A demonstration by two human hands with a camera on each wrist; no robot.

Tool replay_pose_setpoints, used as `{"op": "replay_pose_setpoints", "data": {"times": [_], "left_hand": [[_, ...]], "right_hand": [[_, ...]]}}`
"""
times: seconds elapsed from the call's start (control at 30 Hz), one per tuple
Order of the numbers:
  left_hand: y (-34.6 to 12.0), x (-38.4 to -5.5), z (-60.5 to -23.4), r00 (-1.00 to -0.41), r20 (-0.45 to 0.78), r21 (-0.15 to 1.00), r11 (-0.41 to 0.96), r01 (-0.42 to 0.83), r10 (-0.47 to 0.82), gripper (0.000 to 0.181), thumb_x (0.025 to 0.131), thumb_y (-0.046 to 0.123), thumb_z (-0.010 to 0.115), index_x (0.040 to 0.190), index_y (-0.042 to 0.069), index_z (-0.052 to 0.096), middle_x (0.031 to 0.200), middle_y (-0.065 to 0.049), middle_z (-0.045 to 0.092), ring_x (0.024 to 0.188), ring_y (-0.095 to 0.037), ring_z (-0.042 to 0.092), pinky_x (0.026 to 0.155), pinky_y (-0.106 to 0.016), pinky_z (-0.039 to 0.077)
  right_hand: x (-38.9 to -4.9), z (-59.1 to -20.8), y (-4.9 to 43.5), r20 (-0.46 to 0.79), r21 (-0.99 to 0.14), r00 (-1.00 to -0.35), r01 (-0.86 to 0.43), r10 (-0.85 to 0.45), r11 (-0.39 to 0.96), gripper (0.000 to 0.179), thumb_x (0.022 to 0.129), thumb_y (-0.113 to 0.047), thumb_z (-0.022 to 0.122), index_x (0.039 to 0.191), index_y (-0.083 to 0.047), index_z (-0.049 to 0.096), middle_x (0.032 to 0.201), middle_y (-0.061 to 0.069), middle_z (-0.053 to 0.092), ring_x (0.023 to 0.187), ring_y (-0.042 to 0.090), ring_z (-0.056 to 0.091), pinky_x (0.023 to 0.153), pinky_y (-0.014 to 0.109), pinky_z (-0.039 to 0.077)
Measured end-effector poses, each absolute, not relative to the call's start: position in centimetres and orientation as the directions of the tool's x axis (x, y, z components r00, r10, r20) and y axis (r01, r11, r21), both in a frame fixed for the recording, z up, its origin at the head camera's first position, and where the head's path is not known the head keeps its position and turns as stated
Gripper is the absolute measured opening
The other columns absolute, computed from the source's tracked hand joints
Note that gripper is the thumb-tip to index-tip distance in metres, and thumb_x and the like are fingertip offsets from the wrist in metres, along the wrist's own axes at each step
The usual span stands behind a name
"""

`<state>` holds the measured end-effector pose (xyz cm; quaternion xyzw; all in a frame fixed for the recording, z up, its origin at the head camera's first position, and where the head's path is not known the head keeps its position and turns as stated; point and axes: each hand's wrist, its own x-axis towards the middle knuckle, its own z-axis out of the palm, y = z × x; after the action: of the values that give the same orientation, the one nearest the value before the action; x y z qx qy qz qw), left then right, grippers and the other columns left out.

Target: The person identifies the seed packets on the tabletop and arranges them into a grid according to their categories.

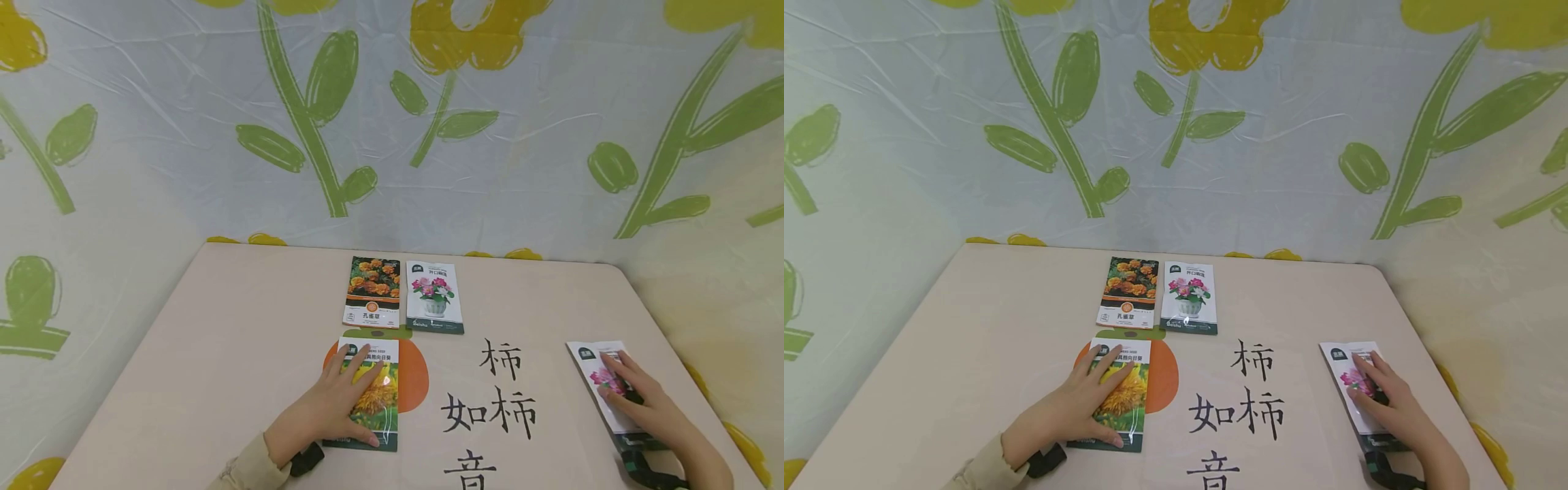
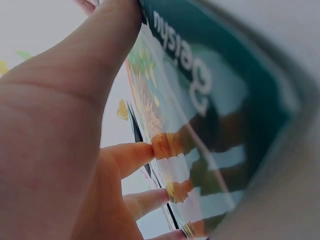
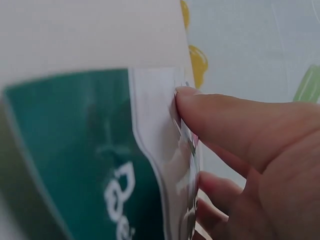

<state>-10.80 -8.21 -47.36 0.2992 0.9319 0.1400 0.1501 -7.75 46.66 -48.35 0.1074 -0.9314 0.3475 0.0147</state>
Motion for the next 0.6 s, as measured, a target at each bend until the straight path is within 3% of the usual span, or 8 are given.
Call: {"op": "replay_pose_setpoints", "data": {"times": [0.13, 0.23, 0.4, 0.6], "left_hand": [[-8.2, -10.9, -47.4, -0.775, -0.192, 0.345, 0.781, 0.521, 0.602, 0.118, 0.066, 0.081, 0.067, 0.158, 0.02, 0.028, 0.164, -0.015, 0.012, 0.144, -0.051, 0.011, 0.111, -0.067, 0.024], [-8.3, -10.9, -47.4, -0.774, -0.192, 0.343, 0.78, 0.524, 0.604, 0.118, 0.066, 0.081, 0.067, 0.158, 0.02, 0.028, 0.164, -0.015, 0.012, 0.144, -0.051, 0.011, 0.112, -0.067, 0.024], [-8.3, -10.9, -47.4, -0.773, -0.195, 0.346, 0.78, 0.522, 0.604, 0.118, 0.066, 0.082, 0.067, 0.158, 0.02, 0.028, 0.164, -0.015, 0.011, 0.144, -0.051, 0.012, 0.111, -0.067, 0.024], [-8.3, -11.0, -47.3, -0.773, -0.206, 0.347, 0.783, 0.516, 0.6, 0.117, 0.066, 0.081, 0.066, 0.159, 0.021, 0.026, 0.165, -0.014, 0.01, 0.144, -0.051, 0.011, 0.112, -0.067, 0.023]], "right_hand": [[-7.8, -48.1, 46.1, 0.084, -0.645, -0.979, -0.196, -0.186, 0.738, 0.072, 0.094, -0.008, 0.062, 0.157, -0.011, 0.027, 0.154, 0.042, 0.009, 0.149, 0.034, -0.005, 0.111, 0.062, -0.011], [-7.7, -47.8, 45.6, 0.061, -0.646, -0.98, -0.184, -0.19, 0.741, 0.075, 0.093, -0.01, 0.063, 0.158, -0.012, 0.025, 0.151, 0.045, 0.01, 0.139, 0.063, 0.0, 0.107, 0.073, -0.009], [-7.7, -47.6, 45.1, 0.032, -0.626, -0.98, -0.172, -0.195, 0.76, 0.079, 0.091, -0.013, 0.064, 0.159, -0.016, 0.023, 0.15, 0.046, 0.011, 0.132, 0.072, 0.006, 0.099, 0.083, -0.001], [-7.7, -47.4, 44.4, 0.008, -0.613, -0.981, -0.158, -0.195, 0.774, 0.079, 0.091, -0.016, 0.065, 0.158, -0.016, 0.024, 0.151, 0.045, 0.011, 0.128, 0.076, 0.008, 0.093, 0.087, 0.002]]}}
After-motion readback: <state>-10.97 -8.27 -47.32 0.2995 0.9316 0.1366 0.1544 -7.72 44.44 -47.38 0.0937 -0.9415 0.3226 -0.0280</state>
